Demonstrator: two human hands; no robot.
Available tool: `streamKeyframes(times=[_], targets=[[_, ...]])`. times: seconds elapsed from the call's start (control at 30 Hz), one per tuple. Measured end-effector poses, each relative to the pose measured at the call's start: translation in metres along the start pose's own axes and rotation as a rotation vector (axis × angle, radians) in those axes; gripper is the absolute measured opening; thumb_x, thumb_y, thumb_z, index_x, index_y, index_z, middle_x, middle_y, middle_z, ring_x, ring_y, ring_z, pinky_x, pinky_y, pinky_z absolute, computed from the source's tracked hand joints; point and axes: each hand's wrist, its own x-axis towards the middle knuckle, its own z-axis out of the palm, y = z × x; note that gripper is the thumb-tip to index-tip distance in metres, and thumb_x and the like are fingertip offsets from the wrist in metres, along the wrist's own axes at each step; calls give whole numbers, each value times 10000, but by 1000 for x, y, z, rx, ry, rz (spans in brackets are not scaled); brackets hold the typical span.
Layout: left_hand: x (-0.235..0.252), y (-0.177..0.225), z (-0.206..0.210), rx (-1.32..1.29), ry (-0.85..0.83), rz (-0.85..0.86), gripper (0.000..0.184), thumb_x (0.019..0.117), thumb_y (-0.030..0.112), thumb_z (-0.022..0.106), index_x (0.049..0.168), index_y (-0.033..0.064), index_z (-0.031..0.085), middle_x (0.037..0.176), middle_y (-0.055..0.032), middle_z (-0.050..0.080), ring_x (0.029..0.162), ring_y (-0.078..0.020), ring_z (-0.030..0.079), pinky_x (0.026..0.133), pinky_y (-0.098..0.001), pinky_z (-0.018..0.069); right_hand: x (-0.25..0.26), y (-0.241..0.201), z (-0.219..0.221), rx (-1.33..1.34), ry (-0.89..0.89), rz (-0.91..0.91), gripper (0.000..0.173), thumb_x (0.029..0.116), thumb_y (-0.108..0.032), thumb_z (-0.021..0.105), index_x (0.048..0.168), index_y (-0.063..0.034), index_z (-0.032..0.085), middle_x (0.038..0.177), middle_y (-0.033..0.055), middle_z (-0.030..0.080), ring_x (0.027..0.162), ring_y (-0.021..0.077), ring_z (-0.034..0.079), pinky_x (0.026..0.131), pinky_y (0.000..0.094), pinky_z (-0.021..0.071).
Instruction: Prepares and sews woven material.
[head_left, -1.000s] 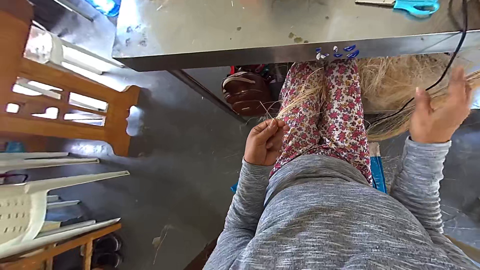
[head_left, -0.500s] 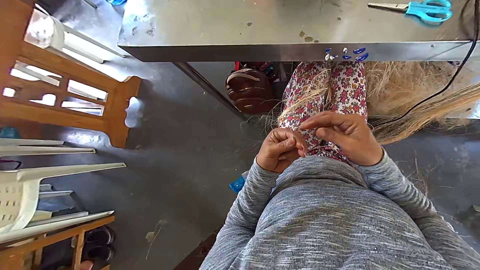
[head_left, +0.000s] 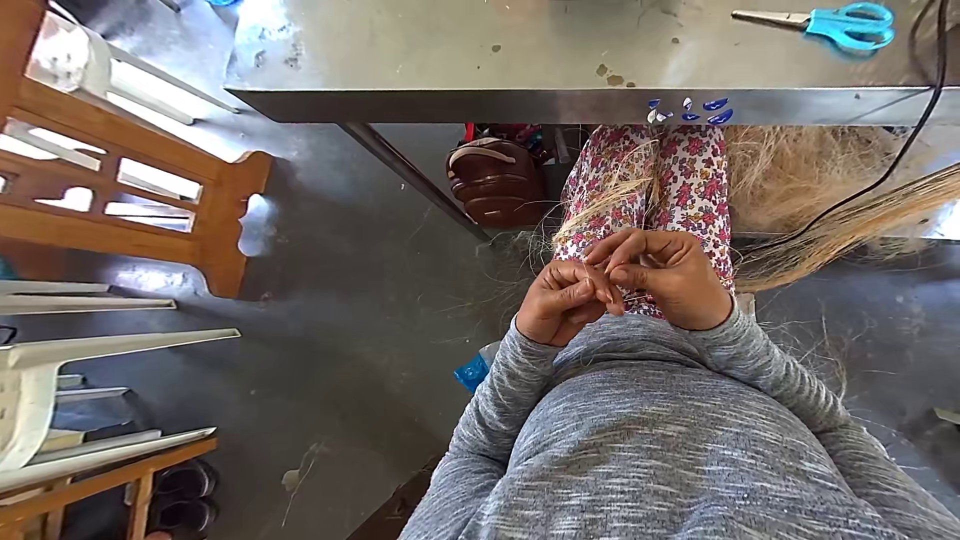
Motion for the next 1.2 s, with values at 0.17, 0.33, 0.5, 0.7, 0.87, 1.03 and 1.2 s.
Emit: streamKeyframes(times=[0.17,0.33,0.5,0.7,0.87,1.03,1.2], targets=[[-3,9,-1,50,340,-96,225,1018,202,593,967,143,804,965,-49,782,786,-77,733,679,-212,598,0,-6,-15,-150,28,-102,8,918,-66,724,915,-70,731,1134,40,729,1053,105,690,903,261,588],[-2,11,11,243,421,-203,274,1015,93,529,945,93,795,789,14,750,477,71,474,441,-106,376,0,-11,-22,-266,51,-130,23,912,-69,730,901,-49,725,1152,60,720,1081,117,682,923,269,582],[-1,12,16,274,374,-243,260,1002,59,536,924,44,784,633,17,676,423,61,412,410,-110,332,1,-12,-23,-389,109,-197,15,902,-35,723,894,-35,711,1123,78,729,1154,156,670,1008,311,555],[-4,11,13,255,397,-268,260,987,65,546,868,74,777,578,57,621,460,37,486,468,-127,418,5,-13,-32,-349,231,-238,79,929,-3,673,970,-64,702,1017,2,745,973,91,709,871,264,597],[-5,11,8,277,356,-273,229,962,67,591,849,110,785,634,64,664,535,30,555,537,-145,471,13,-11,-49,-291,400,-227,141,950,3,635,960,-129,686,887,-72,734,785,42,698,741,242,605],[-2,6,13,253,431,-262,217,975,57,591,836,100,752,583,51,588,437,30,432,423,-128,359,14,-15,-51,-217,354,-56,322,1085,-123,413,1351,0,547,1044,45,746,839,141,728,730,305,624],[7,0,17,317,521,-222,263,992,25,523,854,101,734,587,78,564,440,44,394,422,-122,333,-4,-4,-48,-183,353,166,445,1105,-260,273,1355,-23,555,1063,32,743,874,132,728,748,311,620]])
